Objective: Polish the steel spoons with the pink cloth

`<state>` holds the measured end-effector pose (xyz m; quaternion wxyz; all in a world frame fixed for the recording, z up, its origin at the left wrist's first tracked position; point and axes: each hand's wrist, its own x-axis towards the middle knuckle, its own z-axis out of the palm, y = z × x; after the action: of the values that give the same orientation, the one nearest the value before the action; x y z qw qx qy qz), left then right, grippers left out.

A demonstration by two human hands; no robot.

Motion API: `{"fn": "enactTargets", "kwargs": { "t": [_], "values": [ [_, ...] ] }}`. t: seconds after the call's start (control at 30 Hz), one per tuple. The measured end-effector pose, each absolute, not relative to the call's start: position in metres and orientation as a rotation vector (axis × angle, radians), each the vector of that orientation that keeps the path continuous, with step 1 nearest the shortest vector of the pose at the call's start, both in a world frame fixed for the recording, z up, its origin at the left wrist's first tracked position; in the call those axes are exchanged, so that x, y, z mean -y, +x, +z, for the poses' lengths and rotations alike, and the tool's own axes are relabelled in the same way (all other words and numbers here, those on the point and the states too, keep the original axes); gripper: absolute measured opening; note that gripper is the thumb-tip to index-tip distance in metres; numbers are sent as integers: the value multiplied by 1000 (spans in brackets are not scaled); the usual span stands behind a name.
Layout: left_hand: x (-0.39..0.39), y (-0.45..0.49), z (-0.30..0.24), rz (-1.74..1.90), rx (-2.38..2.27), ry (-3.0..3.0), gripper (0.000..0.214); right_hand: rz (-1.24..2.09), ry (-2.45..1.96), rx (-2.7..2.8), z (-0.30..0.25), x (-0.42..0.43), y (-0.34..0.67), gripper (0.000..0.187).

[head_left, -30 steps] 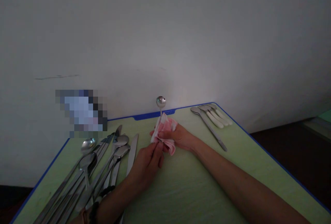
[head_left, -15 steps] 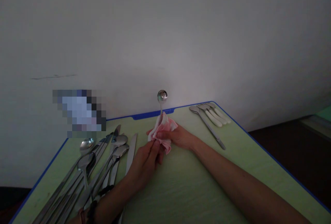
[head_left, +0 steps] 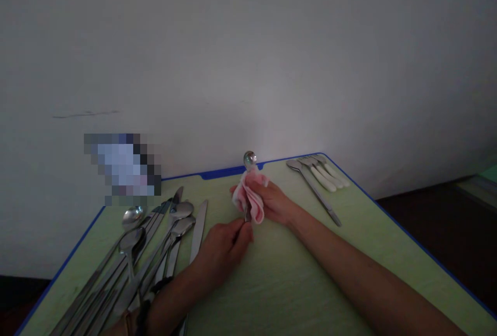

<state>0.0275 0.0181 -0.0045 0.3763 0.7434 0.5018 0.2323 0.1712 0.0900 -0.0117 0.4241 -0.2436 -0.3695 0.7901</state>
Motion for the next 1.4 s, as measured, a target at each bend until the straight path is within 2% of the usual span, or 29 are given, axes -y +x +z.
{"fn": "enactTargets", "kwargs": {
  "t": [0.27, 0.43, 0.5, 0.6, 0.83, 1.03, 1.3, 1.4],
  "values": [
    [-9, 28, -10, 489, -1104, 2413, 32, 1821, -588, 653, -10, -98, 167, 25],
    [-6, 29, -2, 518, -1141, 2055, 13, 1790, -593, 788, -10, -97, 169, 22],
    [-9, 28, 0, 580, -1153, 1902, 17, 1776, -605, 896, -10, -95, 170, 20],
    [-13, 28, 1, 637, -1172, 1767, 8, 1769, -632, 1007, -10, -94, 172, 21],
    [-16, 29, -1, 633, -1145, 1756, 17, 1650, -780, 1071, -16, -93, 169, 28],
    [-15, 27, 0, 607, -1118, 1825, 20, 1752, -848, 1113, -18, -91, 166, 40],
    [-16, 28, 0, 649, -1131, 1737, 25, 1724, -785, 908, -14, -93, 169, 27],
    [-17, 29, -4, 635, -1108, 1669, 20, 1749, -737, 809, -14, -94, 170, 28]
  ]
}}
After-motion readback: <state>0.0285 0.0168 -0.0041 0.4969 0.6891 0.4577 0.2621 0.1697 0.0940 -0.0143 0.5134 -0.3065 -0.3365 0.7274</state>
